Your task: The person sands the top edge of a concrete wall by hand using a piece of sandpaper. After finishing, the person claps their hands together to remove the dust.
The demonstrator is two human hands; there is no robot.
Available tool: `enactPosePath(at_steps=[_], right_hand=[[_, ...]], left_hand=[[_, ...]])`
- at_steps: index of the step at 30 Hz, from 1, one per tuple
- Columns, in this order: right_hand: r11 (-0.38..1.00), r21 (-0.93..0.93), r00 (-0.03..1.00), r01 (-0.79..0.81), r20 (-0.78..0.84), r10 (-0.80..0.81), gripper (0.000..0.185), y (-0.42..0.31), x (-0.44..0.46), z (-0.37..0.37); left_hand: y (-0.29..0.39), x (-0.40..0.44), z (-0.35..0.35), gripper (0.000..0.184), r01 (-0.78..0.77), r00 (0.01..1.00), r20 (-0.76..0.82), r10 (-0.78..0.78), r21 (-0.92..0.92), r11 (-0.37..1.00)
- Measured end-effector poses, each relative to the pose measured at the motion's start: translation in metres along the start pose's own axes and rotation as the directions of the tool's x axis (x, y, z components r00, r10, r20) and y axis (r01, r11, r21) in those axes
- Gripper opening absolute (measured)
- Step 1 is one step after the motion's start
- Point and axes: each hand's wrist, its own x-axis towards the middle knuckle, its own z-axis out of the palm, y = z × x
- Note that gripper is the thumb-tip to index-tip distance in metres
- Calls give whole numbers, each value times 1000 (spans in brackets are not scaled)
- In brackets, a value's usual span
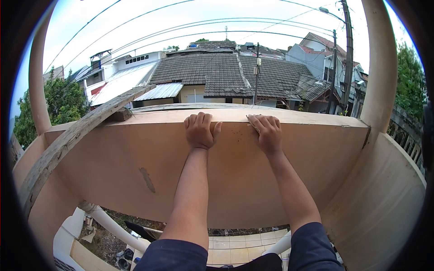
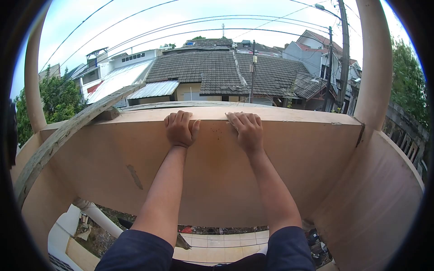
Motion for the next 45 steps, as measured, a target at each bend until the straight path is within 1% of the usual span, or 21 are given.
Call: enactPosePath(at_steps=[2, 3, 5, 6, 9, 11, 12, 14, 15, 17, 21, 25, 27, 28, 30, 33, 37, 40, 42, 43, 45], right_hand=[[989, -12, 989, -149, 14, 149, 27, 12, -5, 1], [989, -15, 989, -149, 17, 149, 27, 4, -2, 1], [962, -187, 979, -200, -75, 189, 26, -18, 7, -2], [962, -190, 980, -195, -73, 184, 26, -17, 9, -5], [978, -101, 983, -184, -22, 182, 25, -12, 8, -9], [983, 38, 983, -179, 50, 177, 28, 17, 0, -12], [984, 38, 984, -177, 40, 175, 28, 31, -3, -15], [914, -15, 913, -405, 48, 406, 26, 49, -12, -18], [914, -17, 913, -405, 55, 405, 26, 44, -11, -18], [926, -231, 953, -299, -118, 278, 25, 30, -11, -16], [991, -5, 991, -135, -21, 135, 25, 22, -11, -23], [976, -48, 976, -213, -63, 210, 26, 56, -26, -16], [938, -217, 954, -269, -190, 230, 26, 52, -28, -13], [940, -217, 956, -265, -189, 226, 26, 45, -27, -13], [985, -88, 981, -150, -135, 138, 25, 29, -24, -14], [989, -115, 995, -91, -47, 86, 25, 47, -23, -32], [955, -216, 974, -204, -147, 175, 26, 56, -31, -21], [979, -146, 985, -144, -120, 127, 25, 38, -26, -19], [996, -73, 997, -44, -66, 39, 23, 43, -22, -28], [996, -70, 997, -48, -69, 43, 23, 51, -28, -28], [970, -116, 969, -214, -149, 196, 21, 66, -32, -26]], left_hand=[[-2, 4, 0, 39, -9, 1000, -12, 9, -2, 1000], [-1, 4, -2, 39, -5, 1000, -6, 5, -3, 1000], [2, 1, -2, 39, 6, 1000, 3, -6, -13, 1000], [1, 1, -1, 42, 4, 1000, -3, -4, -6, 1000], [0, 1, -1, 42, -6, 1000, -6, 6, -1, 1000], [0, 3, -2, 39, -14, 1000, -14, 14, -4, 1000], [-1, 2, -2, 39, -16, 1000, -12, 16, 0, 1000], [-2, 2, -1, 39, -17, 1000, -3, 17, 3, 1000], [-1, 3, -2, 39, -12, 1000, -6, 12, -4, 1000], [1, 2, -2, 39, 4, 1000, 2, -4, -11, 1000], [1, 2, -2, 38, -1, 1000, -6, 1, -5, 1000], [0, 2, -3, 39, -3, 1000, -6, 3, -10, 1000], [0, 2, -2, 39, 5, 1000, -3, -5, -4, 1000], [0, 3, -3, 39, 4, 1000, 2, -4, -6, 1000], [1, 1, -3, 39, 12, 1000, 11, -12, -8, 1000], [0, 1, -3, 39, 3, 1000, -4, -3, -8, 1000], [2, 0, -3, 36, 11, 1000, 6, -11, -17, 1000], [1, 1, -3, 35, 9, 1000, -3, -9, -11, 1000], [1, 1, -2, 34, -5, 1000, -19, 5, -5, 1000], [1, 0, -2, 34, -2, 1000, -12, 2, -11, 1000], [1, 4, -2, 33, 0, 1000, -11, 0, -12, 1000]])
